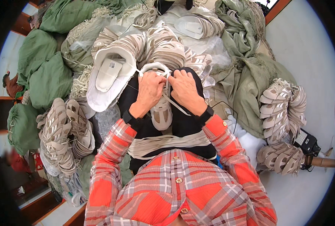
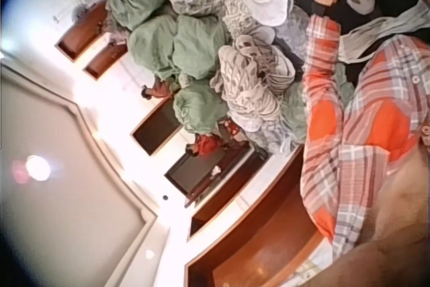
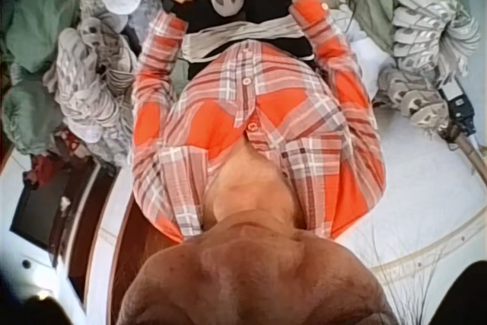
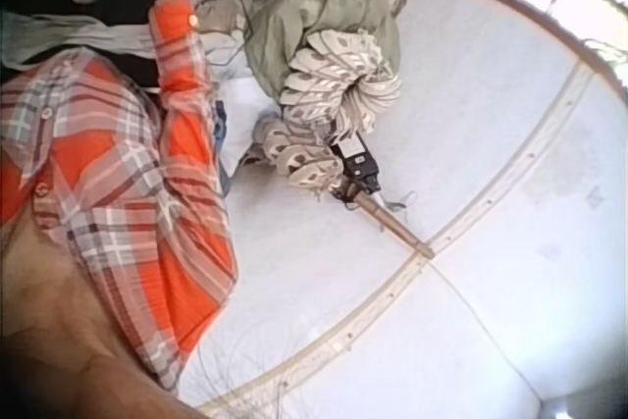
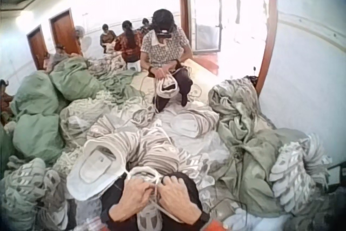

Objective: Lacing a series of shoes in a manufacturing environment.

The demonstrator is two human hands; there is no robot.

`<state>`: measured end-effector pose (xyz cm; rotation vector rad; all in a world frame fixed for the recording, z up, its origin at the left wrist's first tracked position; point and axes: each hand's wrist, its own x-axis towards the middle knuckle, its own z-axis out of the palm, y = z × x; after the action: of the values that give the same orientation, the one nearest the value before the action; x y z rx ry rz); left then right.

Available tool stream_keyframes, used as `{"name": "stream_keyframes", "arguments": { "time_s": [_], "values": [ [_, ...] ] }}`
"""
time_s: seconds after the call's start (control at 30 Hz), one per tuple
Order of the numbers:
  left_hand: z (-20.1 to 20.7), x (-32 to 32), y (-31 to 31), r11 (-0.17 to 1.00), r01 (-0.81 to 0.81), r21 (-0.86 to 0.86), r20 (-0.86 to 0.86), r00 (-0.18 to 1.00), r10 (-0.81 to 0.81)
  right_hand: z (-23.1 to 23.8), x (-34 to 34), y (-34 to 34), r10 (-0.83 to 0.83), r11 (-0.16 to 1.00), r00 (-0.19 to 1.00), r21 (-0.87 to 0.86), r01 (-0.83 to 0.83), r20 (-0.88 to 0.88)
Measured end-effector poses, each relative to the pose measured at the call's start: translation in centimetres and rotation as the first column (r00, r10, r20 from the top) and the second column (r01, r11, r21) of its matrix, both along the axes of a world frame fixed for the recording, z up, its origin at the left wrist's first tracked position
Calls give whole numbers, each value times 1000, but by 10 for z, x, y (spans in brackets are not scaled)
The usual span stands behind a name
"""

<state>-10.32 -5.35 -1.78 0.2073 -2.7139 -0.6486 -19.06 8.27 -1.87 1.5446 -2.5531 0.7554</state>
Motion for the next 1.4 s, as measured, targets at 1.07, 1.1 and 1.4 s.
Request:
{"name": "stream_keyframes", "arguments": {
  "time_s": [1.07,1.1,1.4],
  "values": [
    [84,70,-75,184,-47,982,69,990,-120,54,-2,36,416,898,739,-111,-426,531],
    [87,76,-73,386,-113,916,144,988,-52,52,-3,37,356,910,651,-90,-405,671],
    [104,101,-53,988,-140,71,9,990,140,58,18,46,101,993,894,6,-115,438]
  ]
}}
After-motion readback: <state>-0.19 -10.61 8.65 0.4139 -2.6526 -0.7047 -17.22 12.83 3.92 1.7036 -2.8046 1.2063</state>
